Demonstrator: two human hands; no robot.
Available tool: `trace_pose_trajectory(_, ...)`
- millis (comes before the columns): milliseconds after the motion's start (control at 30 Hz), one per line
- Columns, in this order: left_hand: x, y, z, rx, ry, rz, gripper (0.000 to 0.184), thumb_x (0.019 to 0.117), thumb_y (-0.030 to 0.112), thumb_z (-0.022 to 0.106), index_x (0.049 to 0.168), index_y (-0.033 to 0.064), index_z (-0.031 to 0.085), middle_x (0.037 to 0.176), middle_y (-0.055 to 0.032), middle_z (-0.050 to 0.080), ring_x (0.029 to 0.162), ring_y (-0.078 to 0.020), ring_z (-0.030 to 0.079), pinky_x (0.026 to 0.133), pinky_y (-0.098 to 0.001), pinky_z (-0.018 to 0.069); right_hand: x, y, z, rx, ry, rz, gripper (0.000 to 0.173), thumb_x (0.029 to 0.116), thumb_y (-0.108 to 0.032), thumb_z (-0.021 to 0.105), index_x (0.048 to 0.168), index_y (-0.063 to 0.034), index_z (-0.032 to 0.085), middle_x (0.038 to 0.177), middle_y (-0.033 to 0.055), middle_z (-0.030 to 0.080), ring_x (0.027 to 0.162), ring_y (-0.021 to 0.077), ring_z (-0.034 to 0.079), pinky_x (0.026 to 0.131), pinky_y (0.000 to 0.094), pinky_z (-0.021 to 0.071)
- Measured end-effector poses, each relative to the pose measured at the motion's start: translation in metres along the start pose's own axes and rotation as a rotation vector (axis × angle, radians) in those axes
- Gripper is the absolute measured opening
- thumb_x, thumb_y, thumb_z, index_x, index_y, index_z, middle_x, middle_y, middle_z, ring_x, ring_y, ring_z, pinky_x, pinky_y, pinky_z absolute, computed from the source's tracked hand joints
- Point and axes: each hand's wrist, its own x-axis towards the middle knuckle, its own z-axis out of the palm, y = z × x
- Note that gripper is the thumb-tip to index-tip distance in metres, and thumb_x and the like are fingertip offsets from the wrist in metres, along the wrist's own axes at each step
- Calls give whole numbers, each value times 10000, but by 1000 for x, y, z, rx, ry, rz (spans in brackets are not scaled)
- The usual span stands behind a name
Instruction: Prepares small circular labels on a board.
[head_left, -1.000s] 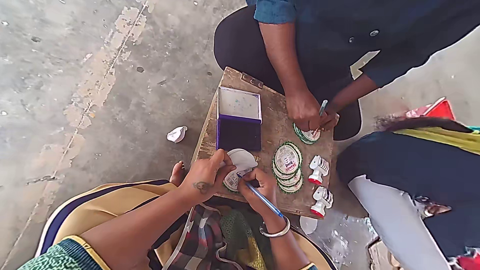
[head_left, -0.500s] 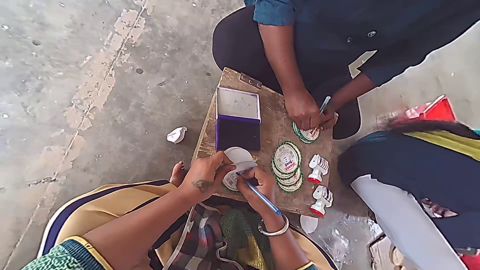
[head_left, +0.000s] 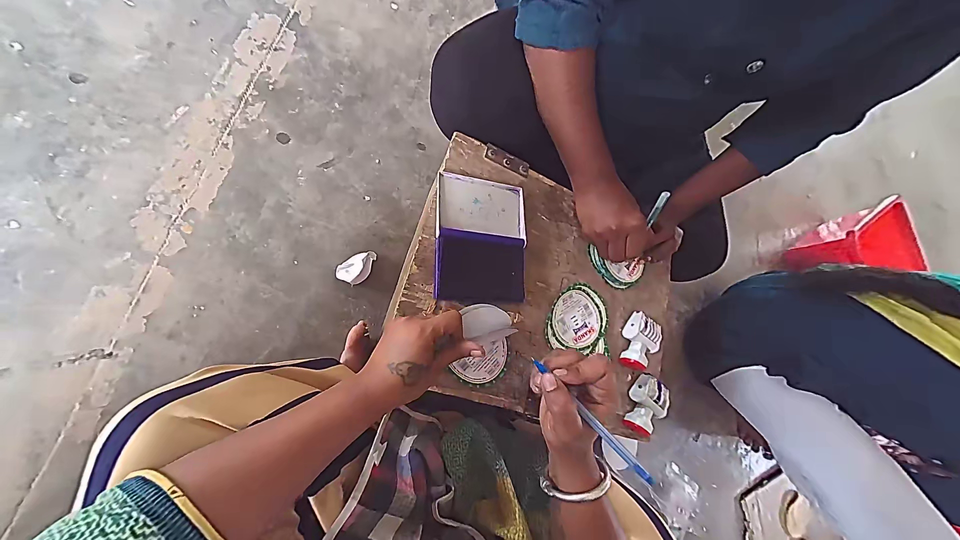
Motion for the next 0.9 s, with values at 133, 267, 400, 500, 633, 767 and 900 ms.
trace_pose_trajectory(133,0,-3,3,33,6,52,310,1019,291,565,852,51,668,649,-33,579,593,-115,555,578,-285,444,4,8,2,21,20,77,85,932,-205,706,948,-289,702,889,-164,700,844,-45,667,738,133,555)
trace_pose_trajectory(267,-2,-5,4,22,20,97,222,982,236,614,935,63,744,762,-62,704,681,-140,655,649,-312,510,0,8,2,50,22,152,115,906,-172,715,929,-284,701,882,-159,702,827,-45,670,729,136,563)
trace_pose_trajectory(400,-2,-5,6,-11,25,40,178,892,274,726,857,103,764,771,-26,729,695,-86,655,653,-285,490,-2,5,4,44,-2,122,94,930,-190,700,962,-279,702,892,-161,701,840,-53,665,743,133,557)
trace_pose_trajectory(500,-1,-4,5,-4,24,22,185,897,281,718,860,106,764,758,-25,721,675,-87,644,630,-291,482,-4,4,8,93,-65,138,87,937,-183,695,974,-261,688,866,-155,682,868,-30,670,878,206,570)
trace_pose_trajectory(633,-2,-3,5,1,28,42,194,937,274,667,903,93,726,761,-38,701,695,-109,650,652,-305,501,-10,4,12,124,-65,198,97,919,-163,704,940,-255,681,859,-155,685,858,-35,672,867,202,575)
trace_pose_trajectory(767,-6,-9,9,104,38,196,197,915,256,644,937,69,702,776,-86,708,714,-202,687,636,-365,533,-6,-4,7,170,-65,191,84,932,-178,696,955,-257,679,836,-152,679,874,-14,682,977,268,556)
trace_pose_trajectory(900,-7,-11,12,239,12,363,156,895,211,638,949,73,688,856,-98,737,814,-245,732,639,-373,568,-7,-2,10,184,-60,201,81,923,-166,702,947,-241,683,823,-145,672,848,-15,678,948,261,567)
